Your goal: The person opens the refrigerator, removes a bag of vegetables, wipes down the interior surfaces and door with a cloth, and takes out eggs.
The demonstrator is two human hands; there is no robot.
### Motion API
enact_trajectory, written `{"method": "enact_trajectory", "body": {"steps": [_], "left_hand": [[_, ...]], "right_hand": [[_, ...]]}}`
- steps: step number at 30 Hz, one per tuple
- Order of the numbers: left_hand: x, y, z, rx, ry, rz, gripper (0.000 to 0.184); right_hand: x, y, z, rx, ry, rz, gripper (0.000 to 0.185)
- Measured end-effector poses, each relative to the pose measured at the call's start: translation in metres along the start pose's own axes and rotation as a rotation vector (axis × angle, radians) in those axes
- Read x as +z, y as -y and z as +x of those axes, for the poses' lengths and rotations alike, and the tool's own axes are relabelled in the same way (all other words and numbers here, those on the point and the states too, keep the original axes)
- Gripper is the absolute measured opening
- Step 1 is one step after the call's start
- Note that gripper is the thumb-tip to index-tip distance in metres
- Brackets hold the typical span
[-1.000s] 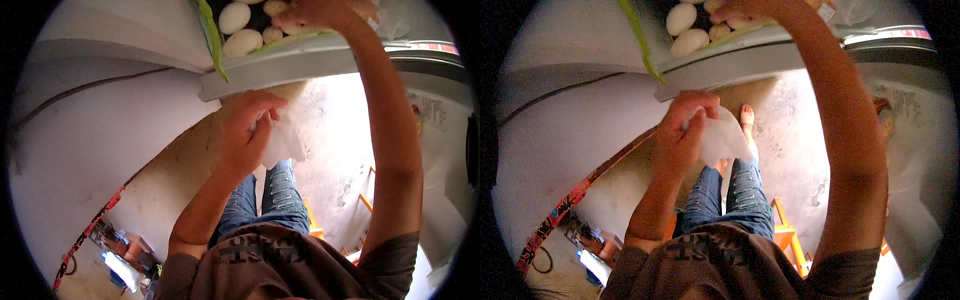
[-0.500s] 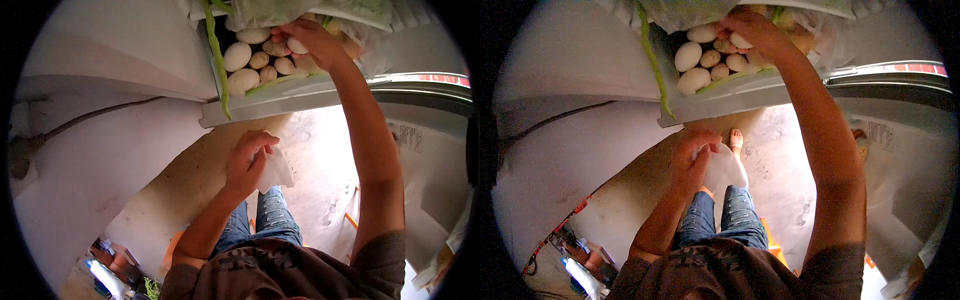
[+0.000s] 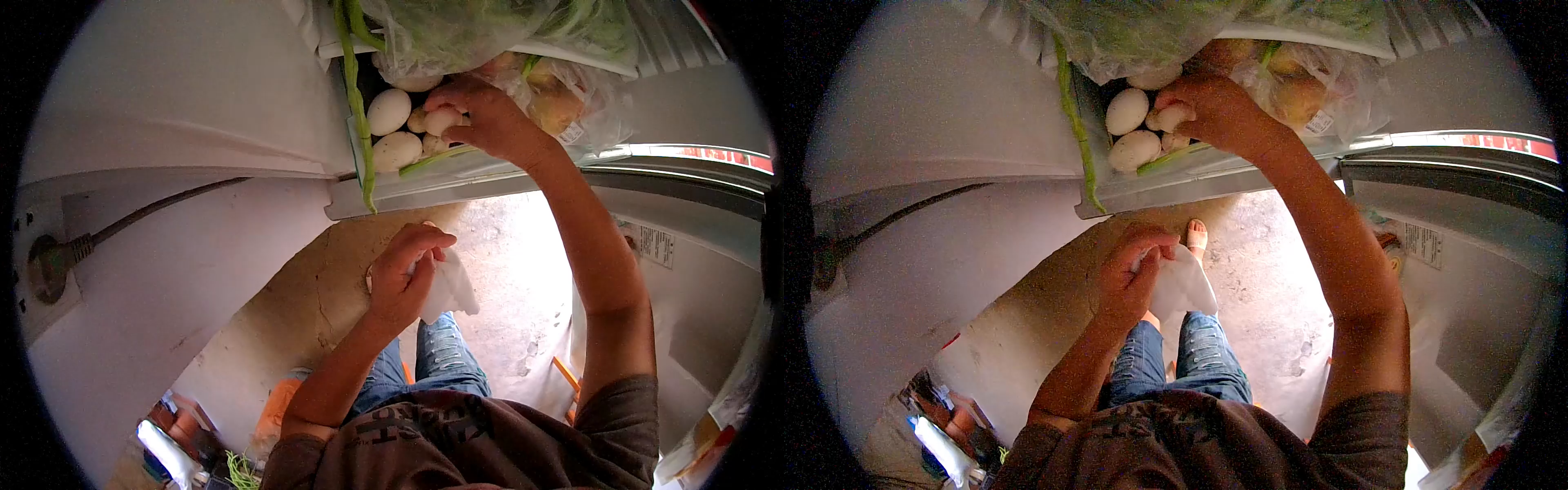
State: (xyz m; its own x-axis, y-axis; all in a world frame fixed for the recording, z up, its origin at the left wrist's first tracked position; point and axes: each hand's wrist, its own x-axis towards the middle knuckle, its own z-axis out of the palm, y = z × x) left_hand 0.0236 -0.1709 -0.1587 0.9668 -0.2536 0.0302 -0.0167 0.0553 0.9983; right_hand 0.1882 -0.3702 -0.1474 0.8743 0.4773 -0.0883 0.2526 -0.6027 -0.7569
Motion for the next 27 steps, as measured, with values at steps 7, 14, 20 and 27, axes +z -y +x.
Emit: {"method": "enact_trajectory", "body": {"steps": [7, 14, 20, 27], "left_hand": [[0.002, -0.002, -0.002, -0.007, -0.024, -0.003, 0.037], [0.002, -0.022, -0.005, -0.025, 0.006, 0.002, 0.036], [0.001, -0.037, -0.007, -0.028, 0.021, 0.064, 0.033], [-0.008, -0.033, 0.0, 0.046, -0.001, 0.184, 0.03]], "right_hand": [[-0.007, 0.006, -0.01, -0.136, -0.18, -0.126, 0.027], [-0.013, 0.031, -0.074, 0.113, -0.411, 0.226, 0.008], [0.0, 0.031, -0.12, 0.139, -0.461, 0.461, 0.007], [-0.02, 0.023, -0.083, 0.08, -0.488, -0.112, 0.015]]}}
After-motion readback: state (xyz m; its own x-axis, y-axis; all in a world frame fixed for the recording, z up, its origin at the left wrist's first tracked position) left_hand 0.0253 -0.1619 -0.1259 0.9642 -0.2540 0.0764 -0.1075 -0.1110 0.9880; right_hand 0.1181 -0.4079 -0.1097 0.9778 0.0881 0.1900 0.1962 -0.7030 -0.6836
